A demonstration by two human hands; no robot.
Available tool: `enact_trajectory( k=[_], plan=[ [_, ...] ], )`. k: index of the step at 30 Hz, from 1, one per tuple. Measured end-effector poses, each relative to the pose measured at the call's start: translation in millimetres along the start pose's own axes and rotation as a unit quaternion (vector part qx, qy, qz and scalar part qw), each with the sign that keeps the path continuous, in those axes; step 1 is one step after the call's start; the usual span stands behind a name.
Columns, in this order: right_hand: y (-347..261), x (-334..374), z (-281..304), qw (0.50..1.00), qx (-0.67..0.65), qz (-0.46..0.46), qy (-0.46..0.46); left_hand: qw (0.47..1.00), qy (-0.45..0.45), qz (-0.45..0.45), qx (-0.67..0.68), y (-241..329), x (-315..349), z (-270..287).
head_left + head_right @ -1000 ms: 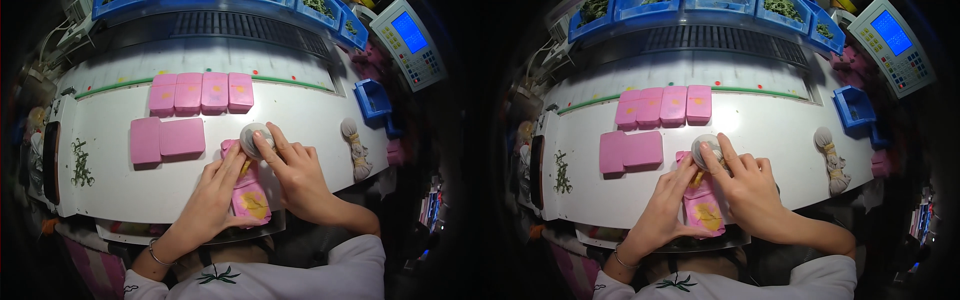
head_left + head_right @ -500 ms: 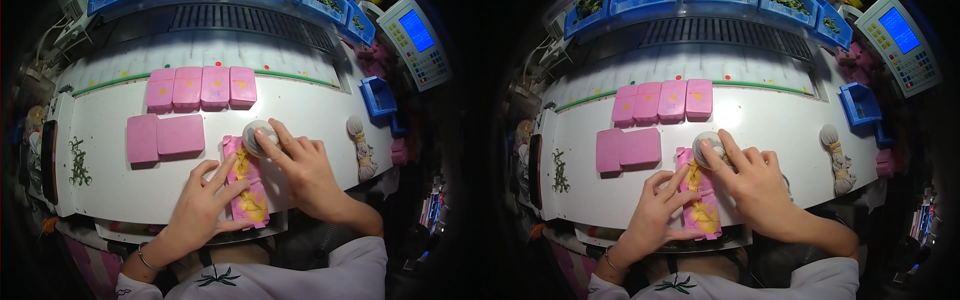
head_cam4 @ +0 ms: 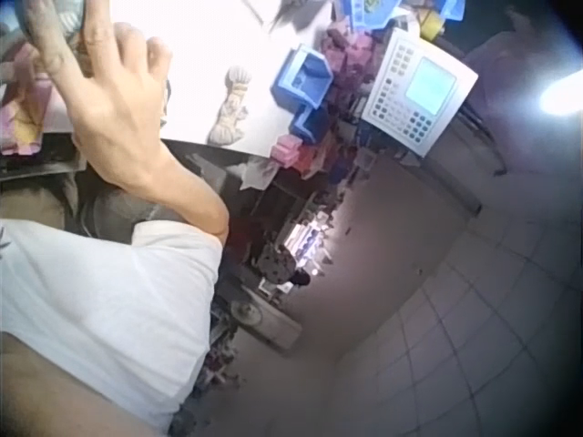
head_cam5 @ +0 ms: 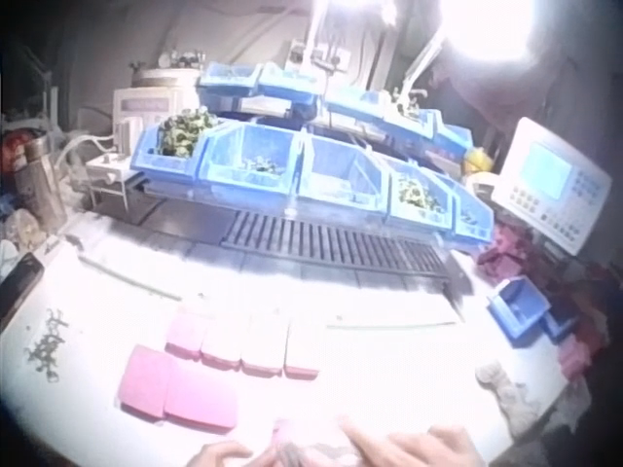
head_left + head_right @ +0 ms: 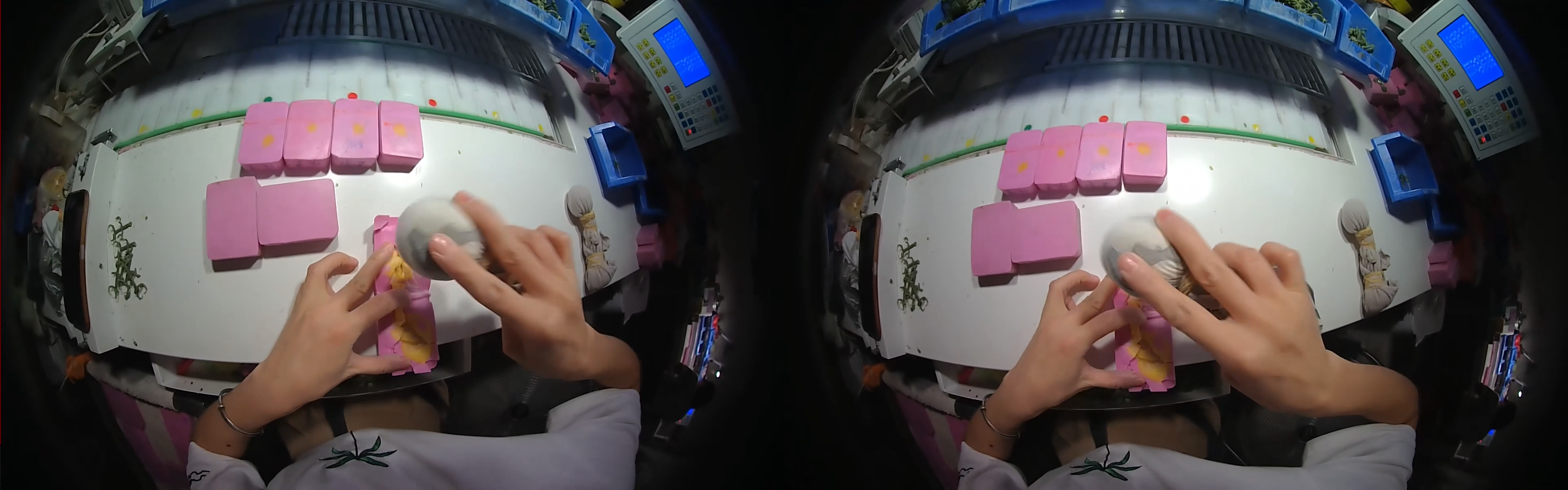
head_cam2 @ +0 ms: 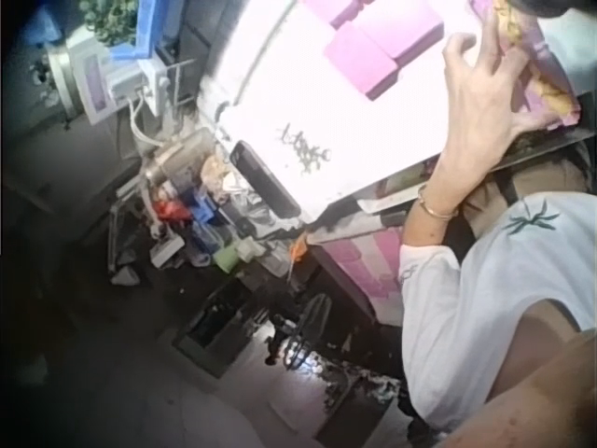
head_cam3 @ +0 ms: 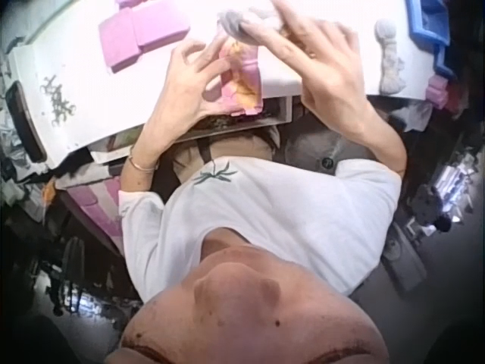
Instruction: The person repeatedly opens pink rectangular molds, removes small green decorative pieces, and places them into blue bins. They also use a white cloth to wipe the molds and handle the pieces by hand.
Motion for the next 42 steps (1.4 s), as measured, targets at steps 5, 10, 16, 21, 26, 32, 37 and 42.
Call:
enact_trajectory(
  k=[5, 10, 16, 21, 26, 32, 37, 42],
  plan=[
    [-7.7, 24.0, -35.7, 0.993, 0.007, 0.003, -0.120, 0.999, 0.001, 0.009, 0.033, 2.9, 1.3, 0.1],
    [22.5, 28.2, -7.6, 0.989, -0.041, -0.110, -0.090, 0.997, 0.003, 0.041, 0.069, 1.4, 5.7, 6.3],
    [14.4, 29.9, -39.6, 0.908, -0.322, -0.248, 0.097, 0.997, 0.039, 0.024, 0.065, 13.0, -4.3, 12.3],
    [29.3, 38.2, -66.4, 0.863, -0.370, -0.322, 0.122, 0.990, 0.078, 0.041, 0.111, 12.3, -7.9, 17.2],
    [32.8, 33.4, -65.5, 0.868, -0.411, -0.260, 0.104, 0.920, 0.221, 0.073, 0.314, -4.9, -5.6, 9.2],
    [22.2, 34.4, -55.4, 0.864, -0.455, -0.186, -0.110, 0.929, 0.167, 0.129, 0.304, -18.6, 0.0, -12.7],
    [12.4, 30.9, -38.9, 0.874, -0.442, -0.203, 0.003, 0.929, 0.193, 0.121, 0.292, -14.9, 2.9, -0.6],
    [9.8, 30.5, -41.2, 0.880, -0.410, -0.226, 0.085, 0.920, 0.134, 0.156, 0.334, -15.3, 0.0, 2.7]
  ],
)
Point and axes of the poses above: each hand's wrist, its own x-axis away from the middle knuckle, its own z-axis out of the back of the hand, y = z × x, the point moved 9 cm from there along -x, towards the middle knuckle, and after that the axes turned 9 degrees about y, right-handed, at the moved point
